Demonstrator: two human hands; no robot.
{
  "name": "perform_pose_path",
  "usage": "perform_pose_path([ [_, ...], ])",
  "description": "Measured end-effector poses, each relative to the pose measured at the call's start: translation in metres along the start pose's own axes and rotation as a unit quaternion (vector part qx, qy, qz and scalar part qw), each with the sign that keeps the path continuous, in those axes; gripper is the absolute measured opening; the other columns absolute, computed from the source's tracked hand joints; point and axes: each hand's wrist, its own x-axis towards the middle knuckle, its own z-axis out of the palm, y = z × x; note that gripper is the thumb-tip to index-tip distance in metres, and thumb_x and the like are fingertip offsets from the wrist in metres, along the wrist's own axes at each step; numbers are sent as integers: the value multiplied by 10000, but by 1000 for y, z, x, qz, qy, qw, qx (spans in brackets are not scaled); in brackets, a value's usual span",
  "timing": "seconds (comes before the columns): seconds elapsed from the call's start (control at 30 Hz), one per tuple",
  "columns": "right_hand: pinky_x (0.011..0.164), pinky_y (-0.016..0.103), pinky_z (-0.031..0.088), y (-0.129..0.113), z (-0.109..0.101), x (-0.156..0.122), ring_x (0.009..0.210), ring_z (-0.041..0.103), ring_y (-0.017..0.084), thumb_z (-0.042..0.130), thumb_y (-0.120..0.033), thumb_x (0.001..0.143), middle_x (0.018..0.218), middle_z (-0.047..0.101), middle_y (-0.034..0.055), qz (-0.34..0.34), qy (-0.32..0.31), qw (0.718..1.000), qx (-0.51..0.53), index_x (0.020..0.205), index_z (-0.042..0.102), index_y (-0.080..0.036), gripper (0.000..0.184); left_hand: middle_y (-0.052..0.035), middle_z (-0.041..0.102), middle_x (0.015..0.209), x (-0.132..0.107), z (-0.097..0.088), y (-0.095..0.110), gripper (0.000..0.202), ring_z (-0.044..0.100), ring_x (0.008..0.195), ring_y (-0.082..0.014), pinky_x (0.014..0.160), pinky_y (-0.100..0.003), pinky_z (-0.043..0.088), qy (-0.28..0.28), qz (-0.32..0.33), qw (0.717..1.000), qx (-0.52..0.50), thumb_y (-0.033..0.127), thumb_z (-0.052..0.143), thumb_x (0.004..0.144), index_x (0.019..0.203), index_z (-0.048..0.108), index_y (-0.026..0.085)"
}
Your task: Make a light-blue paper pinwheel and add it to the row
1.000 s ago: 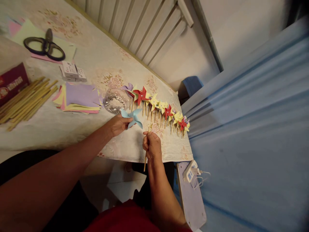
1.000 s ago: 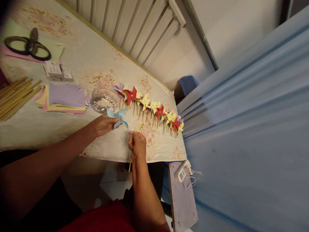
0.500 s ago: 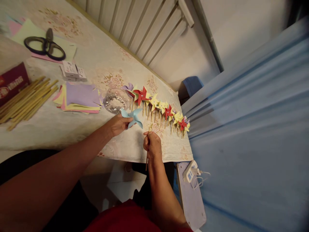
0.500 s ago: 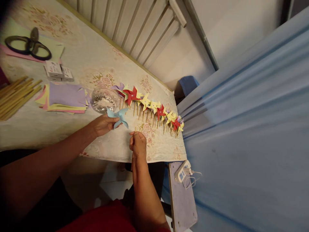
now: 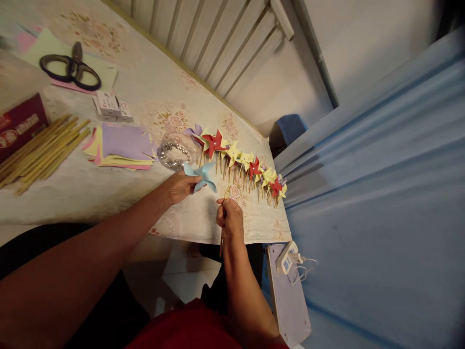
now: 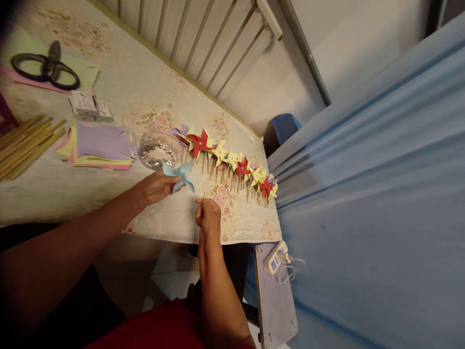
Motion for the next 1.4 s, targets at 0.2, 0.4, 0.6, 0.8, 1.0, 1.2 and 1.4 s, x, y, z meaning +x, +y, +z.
perform_pose_path([
  [0.2,383,200,95,0,1,0,342,174,38,618,-360,723,432,438,-114,11,-3,1000,23,842,624,-187,209,-15,691,676,-1,1,0,180,625,567,-104,544,-209,495,7,-3,1000,-3,68,829,652,729,675,117],
  [0.4,370,194,105,1,1,0,337,172,41,618,-380,721,413,397,-124,8,0,1000,13,802,612,-193,204,-15,677,653,-1,1,1,192,609,547,-104,525,-211,477,-3,5,1000,0,81,843,640,711,669,115],
  [0.6,370,199,100,1,1,-2,338,181,44,596,-406,750,406,388,-117,-2,10,1000,-3,764,598,-191,216,-15,680,666,0,0,0,185,612,557,-106,535,-214,484,7,5,1000,-5,63,830,644,731,674,114],
  [0.8,378,200,111,3,0,-2,341,188,42,626,-386,735,433,433,-114,8,-4,1000,-1,848,623,-183,232,-14,685,679,-2,2,1,196,617,562,-102,553,-213,506,9,-1,1000,-7,60,834,639,744,675,106],
  [1.0,367,199,116,4,-1,1,333,201,47,597,-404,743,413,414,-112,8,15,1000,-20,784,599,-189,219,-16,676,644,-1,1,1,203,604,541,-102,533,-208,498,7,-3,1000,1,80,851,620,703,667,105],
  [1.2,391,192,113,3,0,-1,353,214,36,588,-291,677,473,483,-107,14,4,1000,2,908,632,-173,264,-14,664,624,-1,1,1,186,594,535,-99,523,-207,484,2,-2,1000,7,89,843,633,691,667,105],
  [1.4,397,196,114,2,-2,0,358,222,35,580,-288,684,484,486,-101,15,6,1000,0,899,632,-170,251,-9,676,655,0,-1,0,160,596,549,-91,559,-212,494,-1,-2,1000,6,73,819,675,731,675,114],
])
